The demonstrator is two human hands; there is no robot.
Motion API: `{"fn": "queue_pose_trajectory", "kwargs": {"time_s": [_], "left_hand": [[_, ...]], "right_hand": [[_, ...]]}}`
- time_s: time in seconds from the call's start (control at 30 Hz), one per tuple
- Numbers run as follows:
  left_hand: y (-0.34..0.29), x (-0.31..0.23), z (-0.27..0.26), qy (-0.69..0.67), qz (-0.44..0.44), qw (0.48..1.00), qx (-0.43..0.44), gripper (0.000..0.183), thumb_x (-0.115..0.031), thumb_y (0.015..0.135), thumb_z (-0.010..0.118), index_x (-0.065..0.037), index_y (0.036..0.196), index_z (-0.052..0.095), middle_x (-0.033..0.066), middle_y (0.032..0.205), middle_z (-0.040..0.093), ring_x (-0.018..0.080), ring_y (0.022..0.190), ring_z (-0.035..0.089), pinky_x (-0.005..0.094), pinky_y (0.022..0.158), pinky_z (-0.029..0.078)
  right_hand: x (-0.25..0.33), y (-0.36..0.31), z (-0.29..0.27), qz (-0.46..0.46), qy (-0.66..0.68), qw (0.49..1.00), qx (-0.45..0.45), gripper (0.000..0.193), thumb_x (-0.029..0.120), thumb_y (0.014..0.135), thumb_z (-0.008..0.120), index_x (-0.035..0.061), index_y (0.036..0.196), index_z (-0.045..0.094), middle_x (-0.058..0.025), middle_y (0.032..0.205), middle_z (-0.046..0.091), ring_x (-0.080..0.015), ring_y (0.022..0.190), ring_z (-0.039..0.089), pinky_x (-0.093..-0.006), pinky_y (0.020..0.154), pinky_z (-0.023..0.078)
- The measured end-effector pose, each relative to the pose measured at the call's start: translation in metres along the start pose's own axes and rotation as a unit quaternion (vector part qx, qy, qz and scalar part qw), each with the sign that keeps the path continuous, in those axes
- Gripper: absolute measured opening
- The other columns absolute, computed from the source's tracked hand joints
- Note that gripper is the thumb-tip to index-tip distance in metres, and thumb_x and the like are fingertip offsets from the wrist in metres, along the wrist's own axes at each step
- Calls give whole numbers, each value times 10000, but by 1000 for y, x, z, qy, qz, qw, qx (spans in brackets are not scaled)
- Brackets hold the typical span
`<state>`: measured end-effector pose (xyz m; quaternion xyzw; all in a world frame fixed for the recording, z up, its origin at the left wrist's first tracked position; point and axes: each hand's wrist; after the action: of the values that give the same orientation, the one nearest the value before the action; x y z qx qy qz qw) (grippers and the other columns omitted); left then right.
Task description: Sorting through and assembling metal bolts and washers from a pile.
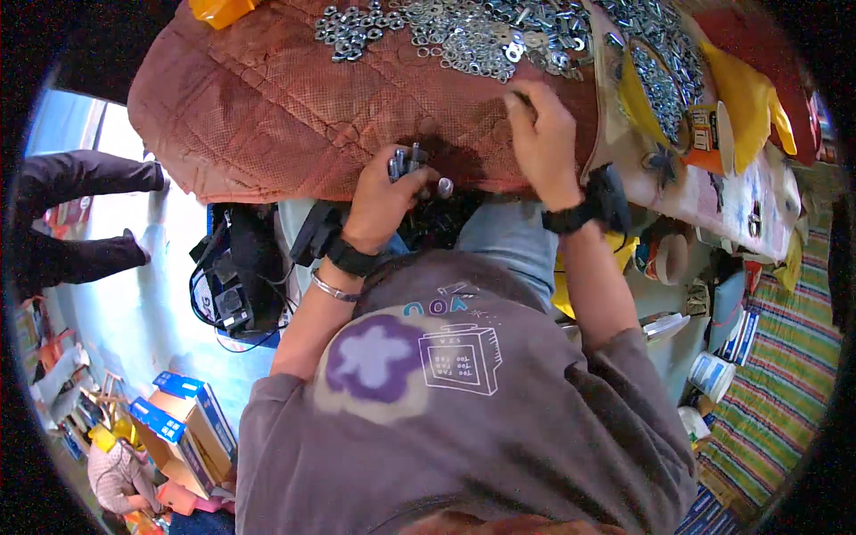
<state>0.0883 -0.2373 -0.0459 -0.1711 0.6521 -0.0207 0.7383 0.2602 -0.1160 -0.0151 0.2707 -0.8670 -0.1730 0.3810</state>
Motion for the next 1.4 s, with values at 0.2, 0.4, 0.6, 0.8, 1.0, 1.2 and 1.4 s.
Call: {"fn": "queue_pose_trajectory", "kwargs": {"time_s": [0.2,0.4,0.6,0.8,1.0,1.2,1.4], "left_hand": [[4,12,-5,-169,-69,977,109,184,-52,833,547,6,987,465,124,855,627,140,687,597,213,541,467],[2,9,1,-262,-110,953,109,190,-81,868,531,14,1009,446,187,950,596,276,860,629,304,700,552],[1,13,4,-240,-126,957,105,217,-144,887,523,-46,1066,452,158,951,602,246,867,612,307,662,551],[1,8,5,-200,-115,966,114,209,-117,877,525,-19,1045,449,170,945,600,250,804,624,293,635,541],[0,0,8,-218,-69,971,63,170,-53,849,535,-6,1000,472,146,902,608,232,784,623,291,636,537],[-2,-4,11,-208,-52,974,72,159,9,818,556,19,969,506,67,864,587,149,753,602,274,636,562],[-7,-5,9,-201,-48,976,67,136,4,819,564,17,951,533,54,867,584,127,728,587,265,614,561]], "right_hand": [[-45,37,8,-19,-94,995,-8,214,101,794,555,42,997,589,-180,959,596,-343,875,573,-380,761,460],[-46,47,8,-17,-152,986,62,246,89,771,547,61,1014,576,-205,915,578,-389,835,551,-437,732,454],[-49,46,4,-7,-125,988,91,208,110,769,576,48,967,575,-210,903,570,-396,832,544,-440,719,448],[-56,42,5,-19,-90,996,7,133,126,775,572,39,875,585,-171,860,592,-368,807,557,-430,702,455],[7,10,-7,85,103,990,49,101,106,774,587,29,841,589,-140,818,611,-312,750,596,-333,658,467],[51,-29,10,34,171,976,129,80,27,792,566,1,866,579,-81,752,591,-141,645,564,-266,601,450],[58,-33,8,-83,88,981,152,79,61,756,553,42,833,552,-148,766,555,-327,713,563,-397,607,458]]}}
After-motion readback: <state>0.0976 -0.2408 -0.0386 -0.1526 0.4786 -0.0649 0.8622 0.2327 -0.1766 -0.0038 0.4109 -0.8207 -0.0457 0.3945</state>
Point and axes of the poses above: each hand's wrist, its own y-axis towards the middle knuckle, its own z-axis out of the palm, x = y × z
